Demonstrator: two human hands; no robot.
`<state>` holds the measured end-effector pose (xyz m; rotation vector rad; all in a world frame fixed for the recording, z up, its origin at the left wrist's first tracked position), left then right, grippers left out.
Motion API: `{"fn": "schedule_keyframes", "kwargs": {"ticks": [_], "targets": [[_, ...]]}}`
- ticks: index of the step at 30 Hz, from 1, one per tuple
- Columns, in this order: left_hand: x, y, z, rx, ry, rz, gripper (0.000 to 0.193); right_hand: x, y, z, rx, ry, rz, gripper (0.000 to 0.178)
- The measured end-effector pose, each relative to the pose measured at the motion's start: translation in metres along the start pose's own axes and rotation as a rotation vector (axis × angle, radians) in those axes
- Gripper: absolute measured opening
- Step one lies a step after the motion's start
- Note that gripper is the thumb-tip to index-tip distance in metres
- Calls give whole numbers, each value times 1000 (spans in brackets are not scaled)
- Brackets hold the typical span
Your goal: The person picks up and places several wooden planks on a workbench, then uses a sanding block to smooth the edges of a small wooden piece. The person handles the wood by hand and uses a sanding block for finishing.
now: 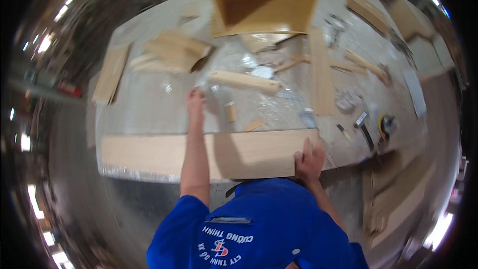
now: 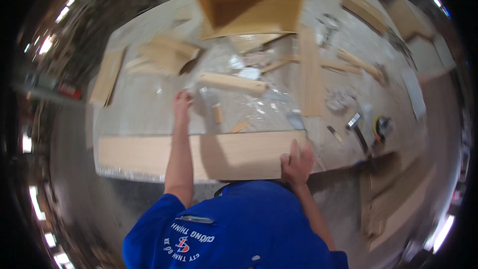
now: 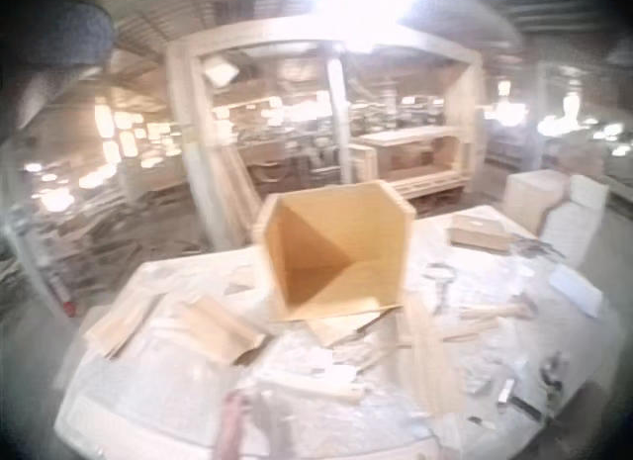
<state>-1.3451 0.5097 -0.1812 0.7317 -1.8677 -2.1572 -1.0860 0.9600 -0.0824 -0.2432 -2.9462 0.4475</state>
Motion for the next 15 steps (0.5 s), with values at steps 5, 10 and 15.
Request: {"fn": "schedule_keyframes", "kwargs": {"ticks": [5, 10, 15], "targets": [[13, 33, 80, 149, -48, 289, 23, 44, 18, -9, -37, -27, 36, 67], [-92, 21, 187, 78, -386, 242, 19, 62, 56, 2, 160, 27, 154, 60], [-217, -2, 231, 110, -832, 98, 17, 157, 106, -6, 133, 107, 306, 53]]}}
Point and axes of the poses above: each hand's wrist, its own x-axis towards the middle knuckle, its own z-axis out of the palm, y = z × x, the point moved 4 cm from there along x, towards the middle knuckle, and after that the axes turned 4 degrees about z, right-handed, at the moved point
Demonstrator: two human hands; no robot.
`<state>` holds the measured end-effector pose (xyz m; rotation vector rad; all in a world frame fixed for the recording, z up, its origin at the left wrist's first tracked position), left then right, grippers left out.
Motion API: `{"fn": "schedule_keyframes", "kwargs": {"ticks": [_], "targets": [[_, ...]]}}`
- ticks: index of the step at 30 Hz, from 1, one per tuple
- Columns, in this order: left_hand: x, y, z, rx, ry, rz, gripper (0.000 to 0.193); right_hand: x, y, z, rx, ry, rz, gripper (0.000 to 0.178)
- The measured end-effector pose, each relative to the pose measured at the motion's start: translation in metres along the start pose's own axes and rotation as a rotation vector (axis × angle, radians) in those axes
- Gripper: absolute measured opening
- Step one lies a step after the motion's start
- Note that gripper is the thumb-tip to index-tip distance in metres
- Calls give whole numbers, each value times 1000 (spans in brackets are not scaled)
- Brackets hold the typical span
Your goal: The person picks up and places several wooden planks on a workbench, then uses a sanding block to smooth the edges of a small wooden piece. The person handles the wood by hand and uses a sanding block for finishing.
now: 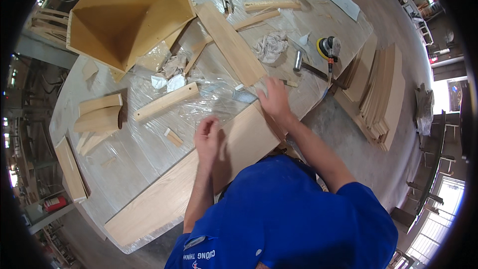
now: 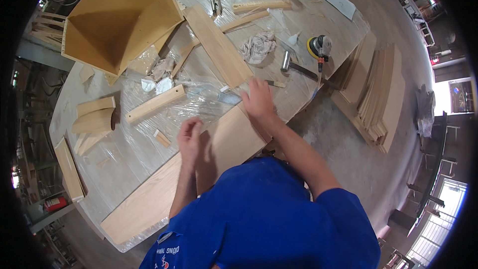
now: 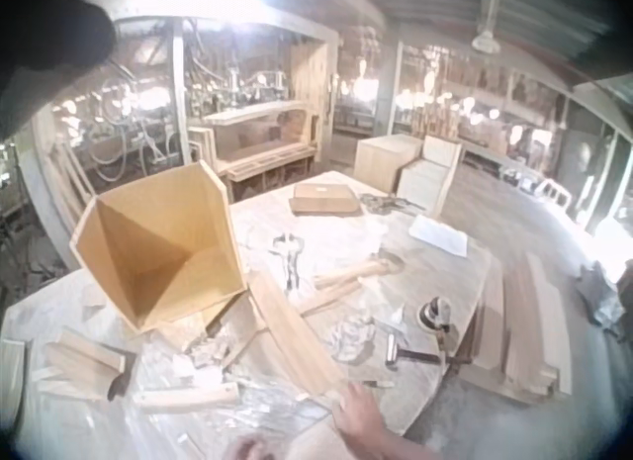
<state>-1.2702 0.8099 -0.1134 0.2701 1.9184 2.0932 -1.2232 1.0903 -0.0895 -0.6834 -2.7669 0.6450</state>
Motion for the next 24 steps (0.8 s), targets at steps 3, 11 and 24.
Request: {"fn": "schedule_keyframes", "kwargs": {"ticks": [3, 11, 24], "targets": [[-39, -2, 33, 17, -154, -45, 19, 56, 7, 22, -121, -41, 127, 61], [-80, 29, 40, 237, -121, -2, 20, 97, 34, 42, 221, -126, 296, 54], [173, 27, 62, 695, -76, 448, 28, 104, 122, -93, 1042, 137, 385, 19]]}}
Point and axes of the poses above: each hand's wrist, its own x-axis towards the middle knuckle, its own z-axis out of the palm, y = z × x, the point moved 4 cm from there along x, towards the middle knuckle, and after that the axes turned 4 degrees about z, right-handed, at the moved point
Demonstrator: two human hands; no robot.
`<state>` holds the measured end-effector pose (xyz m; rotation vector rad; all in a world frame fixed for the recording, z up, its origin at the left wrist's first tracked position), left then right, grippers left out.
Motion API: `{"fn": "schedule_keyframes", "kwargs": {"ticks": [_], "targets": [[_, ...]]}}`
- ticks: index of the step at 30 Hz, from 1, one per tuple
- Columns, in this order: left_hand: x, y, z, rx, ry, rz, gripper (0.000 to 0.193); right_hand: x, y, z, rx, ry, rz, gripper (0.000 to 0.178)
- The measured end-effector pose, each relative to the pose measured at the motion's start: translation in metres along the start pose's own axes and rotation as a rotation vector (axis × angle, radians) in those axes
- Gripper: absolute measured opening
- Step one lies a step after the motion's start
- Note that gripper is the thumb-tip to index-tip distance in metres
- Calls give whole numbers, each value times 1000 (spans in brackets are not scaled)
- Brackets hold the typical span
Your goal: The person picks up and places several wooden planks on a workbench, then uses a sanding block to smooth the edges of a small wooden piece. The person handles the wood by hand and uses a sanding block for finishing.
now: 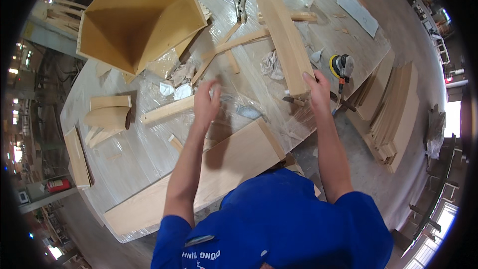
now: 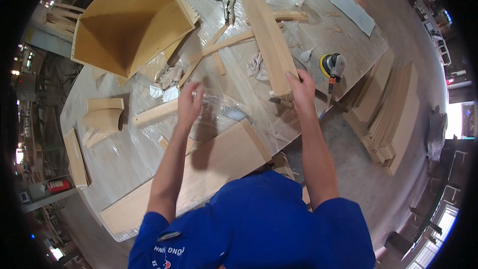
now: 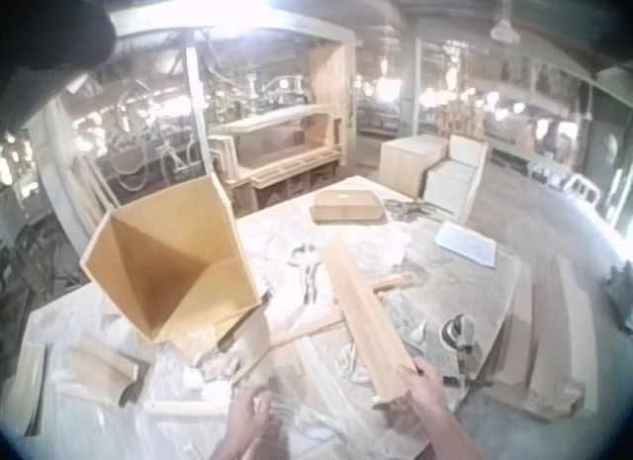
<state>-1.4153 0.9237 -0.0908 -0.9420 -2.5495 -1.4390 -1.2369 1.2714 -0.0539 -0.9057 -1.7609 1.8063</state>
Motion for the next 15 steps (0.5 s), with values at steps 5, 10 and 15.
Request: {"fn": "schedule_keyframes", "kwargs": {"ticks": [5, 10, 15], "targets": [[131, -61, 59, 351, -55, -44, 25, -27, -5, -30, 81, 75, 53, 15], [172, -82, 89, 687, -302, -78, 22, -38, 6, -60, 58, 133, 59, 14], [156, -61, 44, 635, -206, 58, 15, -37, 7, -57, 160, 199, 28, 13]]}}
Point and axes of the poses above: each hand's wrist, its own x-axis towards the middle knuckle, its own z-axis out of the palm, y = z × x, the point moved 4 cm from there along x, towards the middle knuckle, and after that the axes turned 4 degrees about z, right-handed, at the moved point
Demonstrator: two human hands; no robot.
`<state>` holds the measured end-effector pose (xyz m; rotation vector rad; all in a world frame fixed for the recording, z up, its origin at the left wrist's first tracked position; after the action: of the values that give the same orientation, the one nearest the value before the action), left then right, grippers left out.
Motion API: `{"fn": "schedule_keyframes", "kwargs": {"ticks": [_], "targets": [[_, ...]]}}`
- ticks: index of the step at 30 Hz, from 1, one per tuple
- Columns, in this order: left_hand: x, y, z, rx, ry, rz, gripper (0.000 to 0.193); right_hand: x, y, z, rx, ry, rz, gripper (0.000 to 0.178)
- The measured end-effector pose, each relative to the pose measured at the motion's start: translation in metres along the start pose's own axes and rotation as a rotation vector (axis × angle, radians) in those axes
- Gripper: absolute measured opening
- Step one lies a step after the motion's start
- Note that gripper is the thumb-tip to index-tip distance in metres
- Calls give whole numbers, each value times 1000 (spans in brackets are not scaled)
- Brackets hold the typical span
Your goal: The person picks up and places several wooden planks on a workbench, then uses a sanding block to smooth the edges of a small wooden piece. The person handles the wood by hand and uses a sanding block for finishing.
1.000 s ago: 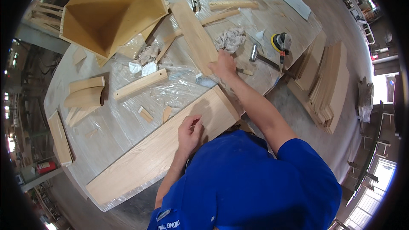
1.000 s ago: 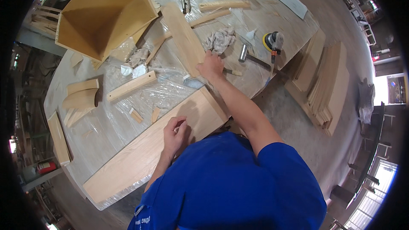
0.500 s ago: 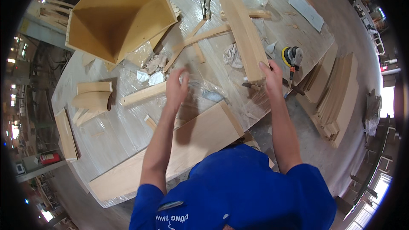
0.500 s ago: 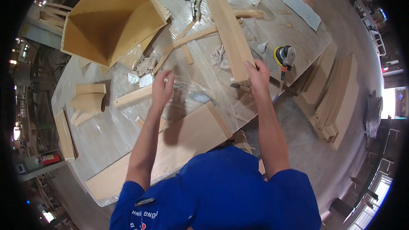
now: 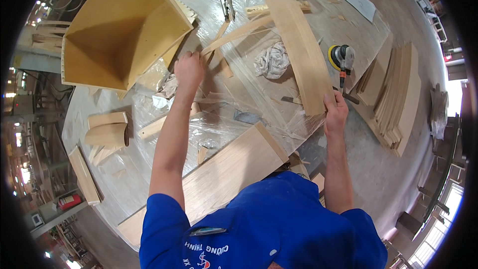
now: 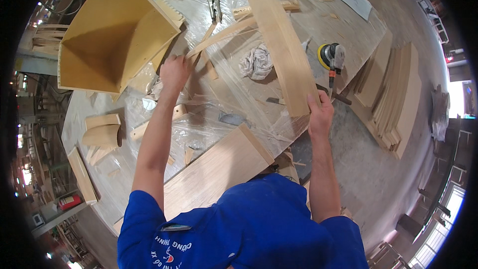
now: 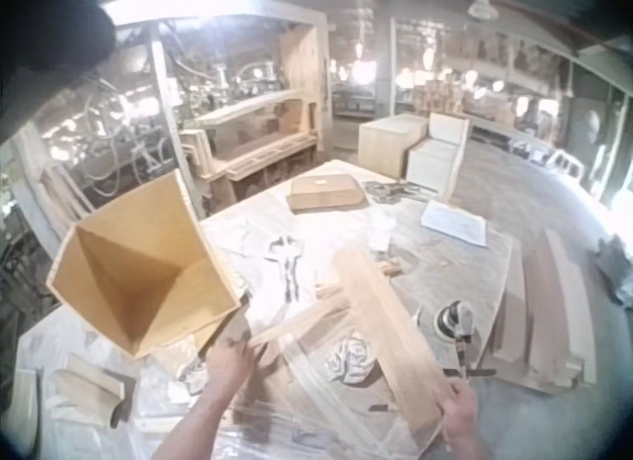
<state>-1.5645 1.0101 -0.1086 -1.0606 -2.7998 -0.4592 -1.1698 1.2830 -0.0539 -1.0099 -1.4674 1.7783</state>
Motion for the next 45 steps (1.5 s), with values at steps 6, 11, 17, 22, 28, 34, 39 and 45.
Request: {"fn": "schedule_keyframes", "kwargs": {"ticks": [6, 11, 17, 22, 28, 34, 39, 45], "targets": [[-100, -47, -83, -180, 59, -139, 17, 27, 12, 36, -81, -51, -27, 15], [-184, -81, -107, -403, 136, -426, 27, 46, 30, 87, -103, -155, -33, 19], [-246, -90, -82, -404, 52, -557, 32, 70, 60, 109, -373, -125, -106, 30], [-279, -80, -36, -1044, 10, -762, 26, 68, 64, 105, -768, -69, -465, 42], [-314, -5, -33, -1579, 86, -940, 14, 9, 28, 106, -729, -181, -443, 34], [-382, 129, -41, -1985, -248, -982, 17, -134, 66, 104, -418, -686, 430, 28], [-418, 190, -26, -2000, -380, -910, 25, -191, 89, 101, -279, -688, 629, 25], [-437, 222, -32, -1846, -407, -701, 14, -201, 87, 74, -294, -751, 395, 15]]}}
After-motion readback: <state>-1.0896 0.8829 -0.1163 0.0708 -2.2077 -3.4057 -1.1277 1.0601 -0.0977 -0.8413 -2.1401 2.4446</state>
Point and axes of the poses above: each hand's wrist, its own x-axis towards the middle knuckle, its own z-axis out of the palm, y = z × x, the point moved 4 cm from there along x, towards the middle knuckle, and after that the axes turned 4 degrees about z, right-handed, at the moved point
